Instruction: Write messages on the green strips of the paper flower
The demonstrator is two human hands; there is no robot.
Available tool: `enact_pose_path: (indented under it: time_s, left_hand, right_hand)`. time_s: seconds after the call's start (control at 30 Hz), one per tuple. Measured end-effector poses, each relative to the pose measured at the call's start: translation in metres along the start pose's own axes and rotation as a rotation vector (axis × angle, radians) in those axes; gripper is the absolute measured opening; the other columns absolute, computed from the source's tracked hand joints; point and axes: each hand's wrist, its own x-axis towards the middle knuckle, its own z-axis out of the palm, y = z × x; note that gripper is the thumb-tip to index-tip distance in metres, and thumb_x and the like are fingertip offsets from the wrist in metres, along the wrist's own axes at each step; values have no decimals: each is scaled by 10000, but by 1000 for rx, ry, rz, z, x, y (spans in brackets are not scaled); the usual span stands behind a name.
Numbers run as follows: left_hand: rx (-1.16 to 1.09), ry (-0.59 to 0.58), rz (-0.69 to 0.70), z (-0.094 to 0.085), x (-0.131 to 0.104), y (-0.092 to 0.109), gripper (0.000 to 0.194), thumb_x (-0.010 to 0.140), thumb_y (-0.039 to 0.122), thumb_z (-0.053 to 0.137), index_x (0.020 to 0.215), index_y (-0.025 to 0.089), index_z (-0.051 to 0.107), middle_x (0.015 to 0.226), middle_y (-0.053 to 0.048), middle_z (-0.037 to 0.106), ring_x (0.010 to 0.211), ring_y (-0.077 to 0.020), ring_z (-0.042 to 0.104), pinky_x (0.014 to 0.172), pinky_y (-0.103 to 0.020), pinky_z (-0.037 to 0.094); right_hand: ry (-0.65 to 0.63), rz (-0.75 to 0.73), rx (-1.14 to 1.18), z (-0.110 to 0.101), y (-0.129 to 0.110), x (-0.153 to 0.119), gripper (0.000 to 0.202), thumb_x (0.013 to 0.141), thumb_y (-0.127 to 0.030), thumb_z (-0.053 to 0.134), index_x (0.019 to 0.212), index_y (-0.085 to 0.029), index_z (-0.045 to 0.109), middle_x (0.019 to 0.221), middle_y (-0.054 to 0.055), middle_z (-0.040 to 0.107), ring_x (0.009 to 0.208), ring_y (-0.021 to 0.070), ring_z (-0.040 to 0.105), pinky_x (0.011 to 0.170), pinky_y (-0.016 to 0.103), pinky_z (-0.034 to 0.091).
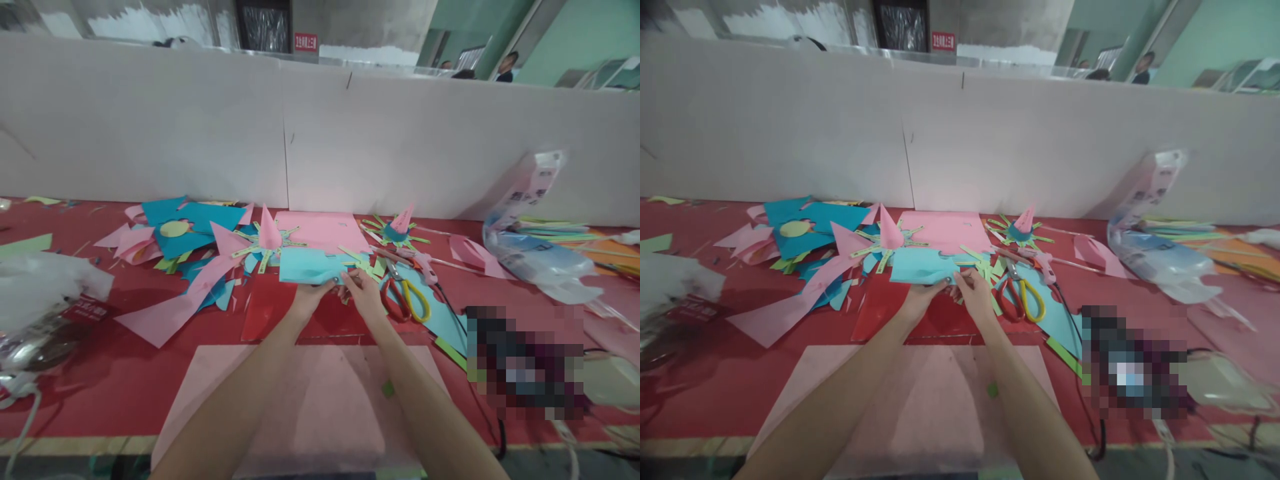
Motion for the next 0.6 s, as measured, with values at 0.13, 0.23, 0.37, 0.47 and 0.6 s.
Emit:
enact_pose_path:
  time_s: [0.13,0.23,0.37,0.47,0.6]
  left_hand:
    - [-16,-6,-16,0,0,-2,291,819,310,497,1059,146,511,1052,-70,544,885,-179,552,743,-383,475]
    - [-33,-1,-26,0,0,-3,295,818,309,498,1064,146,508,1057,-71,542,890,-181,551,745,-386,474]
    - [-61,15,-34,0,1,-2,295,820,310,495,1067,149,507,1062,-72,540,891,-181,550,744,-384,475]
    - [-81,25,-41,1,1,-1,285,818,306,499,1053,145,514,1043,-69,548,877,-176,554,735,-378,478]
    - [-102,46,-58,2,0,1,281,819,305,499,1048,143,515,1033,-67,551,865,-171,557,727,-372,480]
  right_hand:
    - [33,-24,12,0,1,1,192,765,-374,554,705,-201,495,460,-55,546,386,95,508,370,204,436]
    - [42,-33,28,0,3,1,175,760,-370,559,747,-207,498,469,-64,545,377,93,499,361,206,436]
    - [32,-44,24,0,2,0,165,770,-357,552,731,-208,491,483,-62,548,382,93,500,366,212,436]
    - [28,-55,2,0,1,0,168,775,-354,547,719,-206,487,487,-58,551,397,98,509,379,218,439]
    - [33,-69,-40,-1,0,-1,173,778,-357,542,720,-204,484,495,-50,558,404,106,518,386,223,432]
